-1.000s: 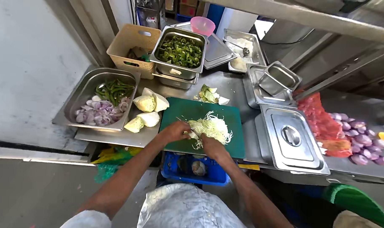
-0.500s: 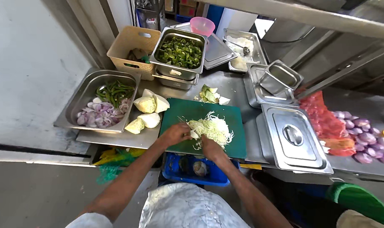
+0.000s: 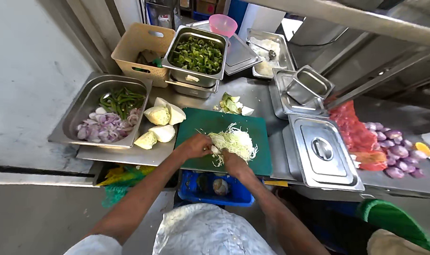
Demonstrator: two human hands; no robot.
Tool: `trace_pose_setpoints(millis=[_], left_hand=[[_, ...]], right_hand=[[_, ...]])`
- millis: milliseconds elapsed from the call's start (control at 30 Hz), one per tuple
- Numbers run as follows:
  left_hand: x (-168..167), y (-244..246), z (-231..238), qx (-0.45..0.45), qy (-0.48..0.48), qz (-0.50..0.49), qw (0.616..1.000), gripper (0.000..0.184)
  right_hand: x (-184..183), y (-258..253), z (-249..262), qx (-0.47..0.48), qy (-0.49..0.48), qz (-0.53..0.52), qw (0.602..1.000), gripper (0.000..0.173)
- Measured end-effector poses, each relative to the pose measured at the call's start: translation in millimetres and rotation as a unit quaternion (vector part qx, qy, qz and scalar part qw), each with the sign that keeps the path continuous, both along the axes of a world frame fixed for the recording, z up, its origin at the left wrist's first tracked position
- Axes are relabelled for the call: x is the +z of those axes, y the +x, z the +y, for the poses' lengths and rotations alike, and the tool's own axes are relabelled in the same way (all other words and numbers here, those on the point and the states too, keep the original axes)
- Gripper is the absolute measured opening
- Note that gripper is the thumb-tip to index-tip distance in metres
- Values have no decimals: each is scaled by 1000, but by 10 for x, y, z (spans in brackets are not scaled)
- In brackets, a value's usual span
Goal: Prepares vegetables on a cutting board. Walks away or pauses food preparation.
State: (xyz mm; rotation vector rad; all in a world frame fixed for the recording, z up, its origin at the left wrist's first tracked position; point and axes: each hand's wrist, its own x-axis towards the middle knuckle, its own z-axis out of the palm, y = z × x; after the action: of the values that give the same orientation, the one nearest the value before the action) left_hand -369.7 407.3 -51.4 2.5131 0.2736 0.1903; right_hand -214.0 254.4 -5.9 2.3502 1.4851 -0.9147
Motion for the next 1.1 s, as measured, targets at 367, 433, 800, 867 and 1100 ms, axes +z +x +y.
trace_pose_setpoints(millis=[367,433,800,867,1100], left_hand=[[-33,-31,21,-6,4,-13,1000,19],[-28,-41,27,-10,7,-19,1000,19],[-2,-90,-39,9,14,-44,999,16],[-50,-108,-35,6,12,-64,998,14],[-68,-151,-79,34,4,-42,999,16]], right_hand=[[-46,13,31,10,5,12,1000,45],[60,61,38,21,1,11,1000,45],[216,38,31,20,3,2,1000,34],[528,75,-42,39,-5,-26,999,26],[29,4,61,25,6,24,999,36]])
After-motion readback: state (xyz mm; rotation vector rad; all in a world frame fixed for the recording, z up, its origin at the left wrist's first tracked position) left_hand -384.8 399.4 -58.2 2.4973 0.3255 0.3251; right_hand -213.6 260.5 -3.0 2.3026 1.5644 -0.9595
